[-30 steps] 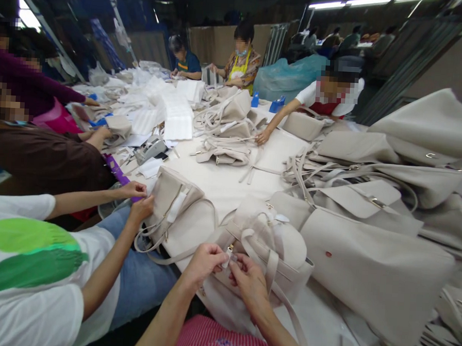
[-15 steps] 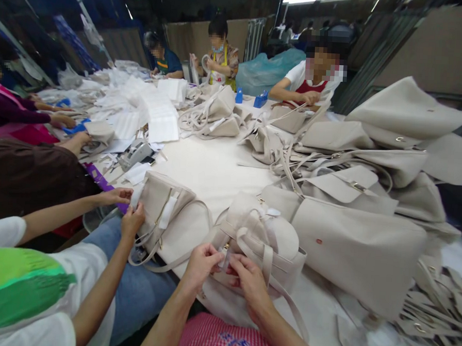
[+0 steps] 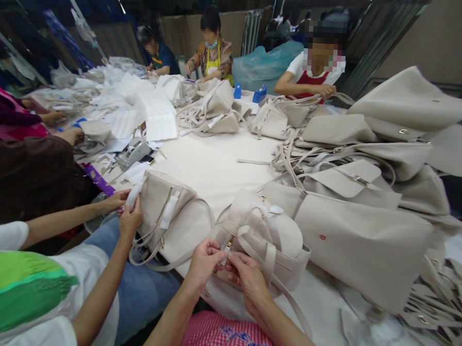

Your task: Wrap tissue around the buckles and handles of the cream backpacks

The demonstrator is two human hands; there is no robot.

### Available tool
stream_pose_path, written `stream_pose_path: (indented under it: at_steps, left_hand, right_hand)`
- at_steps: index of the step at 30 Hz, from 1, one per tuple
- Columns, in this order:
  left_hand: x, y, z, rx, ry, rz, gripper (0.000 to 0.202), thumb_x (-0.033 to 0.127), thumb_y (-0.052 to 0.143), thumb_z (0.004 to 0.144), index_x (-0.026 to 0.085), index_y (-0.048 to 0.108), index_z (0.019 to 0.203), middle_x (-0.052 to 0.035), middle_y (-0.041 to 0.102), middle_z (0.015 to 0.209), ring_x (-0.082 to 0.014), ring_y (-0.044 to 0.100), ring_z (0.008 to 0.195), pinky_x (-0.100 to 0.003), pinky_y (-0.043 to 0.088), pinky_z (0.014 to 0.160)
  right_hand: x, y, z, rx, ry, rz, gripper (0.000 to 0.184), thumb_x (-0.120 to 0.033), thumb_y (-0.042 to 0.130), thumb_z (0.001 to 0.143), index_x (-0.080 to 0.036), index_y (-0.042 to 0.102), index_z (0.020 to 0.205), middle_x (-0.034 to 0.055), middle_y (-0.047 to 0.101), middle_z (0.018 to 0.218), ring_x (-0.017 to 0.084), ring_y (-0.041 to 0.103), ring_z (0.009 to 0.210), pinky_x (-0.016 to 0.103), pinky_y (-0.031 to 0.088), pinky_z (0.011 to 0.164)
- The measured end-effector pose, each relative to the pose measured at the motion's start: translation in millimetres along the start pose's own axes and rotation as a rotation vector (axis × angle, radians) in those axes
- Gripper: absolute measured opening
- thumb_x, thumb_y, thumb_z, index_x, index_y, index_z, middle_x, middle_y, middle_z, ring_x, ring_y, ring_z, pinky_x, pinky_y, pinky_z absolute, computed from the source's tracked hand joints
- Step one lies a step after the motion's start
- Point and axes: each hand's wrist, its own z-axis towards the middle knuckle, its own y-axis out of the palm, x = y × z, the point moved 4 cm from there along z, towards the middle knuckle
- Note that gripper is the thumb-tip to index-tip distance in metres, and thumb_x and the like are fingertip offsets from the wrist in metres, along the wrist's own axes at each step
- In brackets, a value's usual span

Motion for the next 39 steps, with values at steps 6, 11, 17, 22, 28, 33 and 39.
stream_pose_path:
  at_steps: [6,11,17,22,28,33,39]
  left_hand:
    - [-0.3,5.5,-3.6,-0.006,0.019,0.004,0.027,0.037,0.074,0.058,0.016,0.058,0.065,0.0038,0.055,0.055,-0.01,0.049,0.049,-0.022,0.039,0.047]
    - [0.3,10.7,-8.4,0.022,0.083,0.035,0.023,0.038,0.068,0.065,0.017,0.06,0.067,0.0029,0.055,0.055,-0.0113,0.049,0.051,-0.023,0.04,0.051]
    - [0.7,10.8,-6.1,0.07,0.132,0.105,0.019,0.036,0.065,0.066,0.018,0.059,0.065,0.0033,0.054,0.054,-0.0112,0.047,0.05,-0.023,0.039,0.051]
    - [-0.8,8.8,-2.8,0.099,0.122,0.146,0.022,0.038,0.065,0.066,0.019,0.056,0.063,0.001,0.057,0.058,-0.0145,0.052,0.053,-0.025,0.04,0.05]
    - [12.2,10.3,-10.0,0.235,0.379,0.406,0.016,0.025,0.06,0.076,0.021,0.055,0.061,0.0,0.056,0.062,-0.0166,0.052,0.062,-0.027,0.038,0.061]
    - [14.1,16.6,-17.4,0.243,0.677,0.635,0.02,0.02,0.05,0.084,0.022,0.061,0.067,-0.0021,0.055,0.067,-0.018,0.052,0.067,-0.028,0.037,0.064]
    - [10.5,16.8,-16.1,0.215,0.671,0.5,0.018,0.021,0.052,0.082,0.019,0.064,0.069,-0.0017,0.055,0.068,-0.0164,0.05,0.069,-0.027,0.038,0.066]
  right_hand:
    - [-0.3,-1.1,4.4,0.083,-0.117,-0.223,0.028,-0.043,0.06,0.071,-0.017,0.07,0.07,-0.0023,0.054,0.053,0.011,0.047,0.051,0.021,0.033,0.045]
    - [-5.1,-1.2,6.9,0.109,-0.172,-0.269,0.027,-0.041,0.059,0.072,-0.018,0.063,0.058,-0.0043,0.049,0.049,0.011,0.041,0.05,0.024,0.029,0.047]
    - [-7.9,0.2,8.6,0.088,-0.141,-0.229,0.028,-0.045,0.061,0.068,-0.018,0.069,0.067,-0.0031,0.052,0.052,0.012,0.043,0.051,0.024,0.029,0.048]
    - [-9.5,4.1,11.1,0.077,-0.105,-0.131,0.032,-0.049,0.063,0.066,-0.017,0.066,0.063,-0.0048,0.045,0.05,0.01,0.036,0.048,0.023,0.025,0.046]
    - [-10.9,6.5,14.6,0.074,-0.12,-0.071,0.031,-0.048,0.066,0.065,-0.017,0.063,0.061,-0.0057,0.042,0.05,0.009,0.033,0.047,0.023,0.022,0.045]
    - [-4.7,5.8,21.3,0.1,-0.118,0.003,0.029,-0.045,0.068,0.065,-0.018,0.059,0.059,-0.0091,0.033,0.047,0.007,0.027,0.044,0.022,0.018,0.044]
    - [-3.6,7.2,24.7,0.069,-0.072,0.07,0.032,-0.047,0.069,0.062,-0.02,0.053,0.059,-0.0116,0.028,0.045,0.006,0.02,0.04,0.023,0.013,0.041]
